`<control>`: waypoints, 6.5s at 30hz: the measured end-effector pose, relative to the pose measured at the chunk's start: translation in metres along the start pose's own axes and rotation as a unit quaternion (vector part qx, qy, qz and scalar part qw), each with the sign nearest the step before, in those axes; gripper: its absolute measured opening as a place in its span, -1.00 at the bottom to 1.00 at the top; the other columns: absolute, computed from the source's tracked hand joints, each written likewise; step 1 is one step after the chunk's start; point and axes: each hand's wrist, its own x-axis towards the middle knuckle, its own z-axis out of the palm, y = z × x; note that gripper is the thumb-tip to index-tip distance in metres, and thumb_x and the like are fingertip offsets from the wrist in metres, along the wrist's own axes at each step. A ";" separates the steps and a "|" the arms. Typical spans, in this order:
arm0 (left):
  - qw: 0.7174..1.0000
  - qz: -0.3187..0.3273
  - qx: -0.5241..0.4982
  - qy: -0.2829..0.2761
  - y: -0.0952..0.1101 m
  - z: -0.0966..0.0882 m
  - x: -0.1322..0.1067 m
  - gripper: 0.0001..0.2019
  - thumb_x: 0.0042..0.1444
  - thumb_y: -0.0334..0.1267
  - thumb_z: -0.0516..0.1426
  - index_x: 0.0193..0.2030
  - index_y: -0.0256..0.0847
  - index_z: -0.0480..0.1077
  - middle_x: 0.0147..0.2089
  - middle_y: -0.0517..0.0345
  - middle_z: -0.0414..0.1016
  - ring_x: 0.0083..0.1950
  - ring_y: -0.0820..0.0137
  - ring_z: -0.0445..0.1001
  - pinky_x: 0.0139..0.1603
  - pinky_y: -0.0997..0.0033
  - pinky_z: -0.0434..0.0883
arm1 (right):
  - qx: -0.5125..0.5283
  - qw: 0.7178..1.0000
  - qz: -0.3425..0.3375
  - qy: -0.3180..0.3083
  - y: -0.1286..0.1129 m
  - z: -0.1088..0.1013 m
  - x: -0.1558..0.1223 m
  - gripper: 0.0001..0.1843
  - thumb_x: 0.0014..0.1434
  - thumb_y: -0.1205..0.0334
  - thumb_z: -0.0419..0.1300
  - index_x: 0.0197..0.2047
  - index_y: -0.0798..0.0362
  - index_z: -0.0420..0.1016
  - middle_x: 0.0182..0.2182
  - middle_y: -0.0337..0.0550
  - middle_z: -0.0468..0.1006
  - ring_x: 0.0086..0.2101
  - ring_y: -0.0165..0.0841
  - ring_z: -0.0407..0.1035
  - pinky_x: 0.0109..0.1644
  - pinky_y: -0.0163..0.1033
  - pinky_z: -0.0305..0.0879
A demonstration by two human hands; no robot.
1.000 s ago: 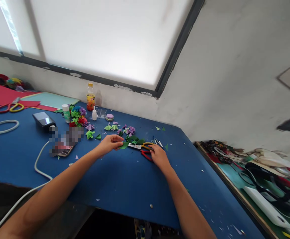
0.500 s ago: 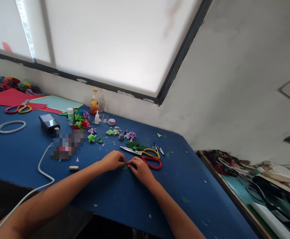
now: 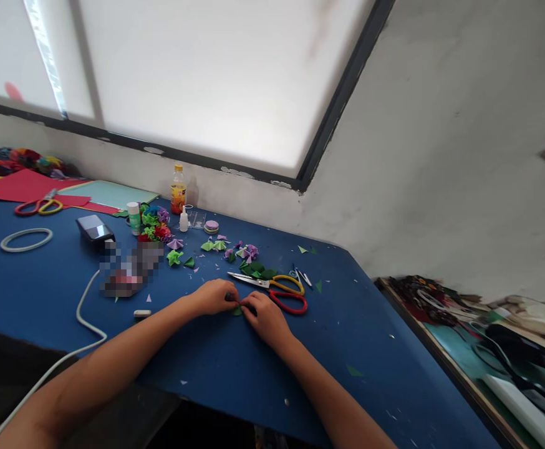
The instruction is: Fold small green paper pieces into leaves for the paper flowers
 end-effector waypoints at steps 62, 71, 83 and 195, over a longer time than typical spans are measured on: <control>0.997 -0.021 0.076 -0.019 0.010 -0.004 -0.011 -0.82 0.02 -0.18 0.11 -0.28 -0.07 0.52 -0.24 0.17 0.55 -0.21 0.30 0.46 -0.34 0.49 0.25 | -0.020 0.999 -0.014 -0.038 -0.010 -0.004 -0.007 -0.83 0.14 0.31 0.15 -0.21 0.02 0.55 -0.25 -0.14 0.52 -0.22 -0.33 0.39 -0.15 -0.27 0.30; 0.995 -0.002 0.093 -0.028 0.014 -0.008 -0.014 -0.82 0.03 -0.20 0.11 -0.28 -0.10 0.53 -0.22 0.15 0.54 -0.20 0.29 0.47 -0.35 0.49 0.25 | -0.027 0.998 0.011 -0.047 -0.016 -0.006 -0.007 -0.86 0.15 0.28 0.16 -0.24 0.03 0.54 -0.24 -0.13 0.53 -0.22 -0.32 0.38 -0.16 -0.26 0.28; 0.994 0.020 0.098 -0.034 0.010 -0.006 -0.016 -0.81 0.02 -0.25 0.08 -0.28 -0.07 0.52 -0.23 0.18 0.54 -0.21 0.32 0.46 -0.37 0.50 0.22 | -0.001 0.999 0.001 -0.042 -0.015 -0.004 -0.005 -0.91 0.12 0.29 0.20 -0.29 0.06 0.53 -0.31 -0.12 0.51 -0.25 -0.33 0.35 -0.15 -0.24 0.26; 0.996 -0.018 0.039 -0.077 0.000 -0.010 -0.011 -0.74 0.06 -0.19 0.08 -0.13 -0.03 0.52 -0.22 0.19 0.59 -0.27 0.38 0.49 -0.37 0.54 0.23 | -0.013 0.990 -0.134 -0.037 0.024 -0.015 0.005 -0.78 0.18 0.36 0.06 -0.17 0.14 0.51 -0.27 -0.04 0.50 -0.31 -0.37 0.39 -0.20 -0.30 0.31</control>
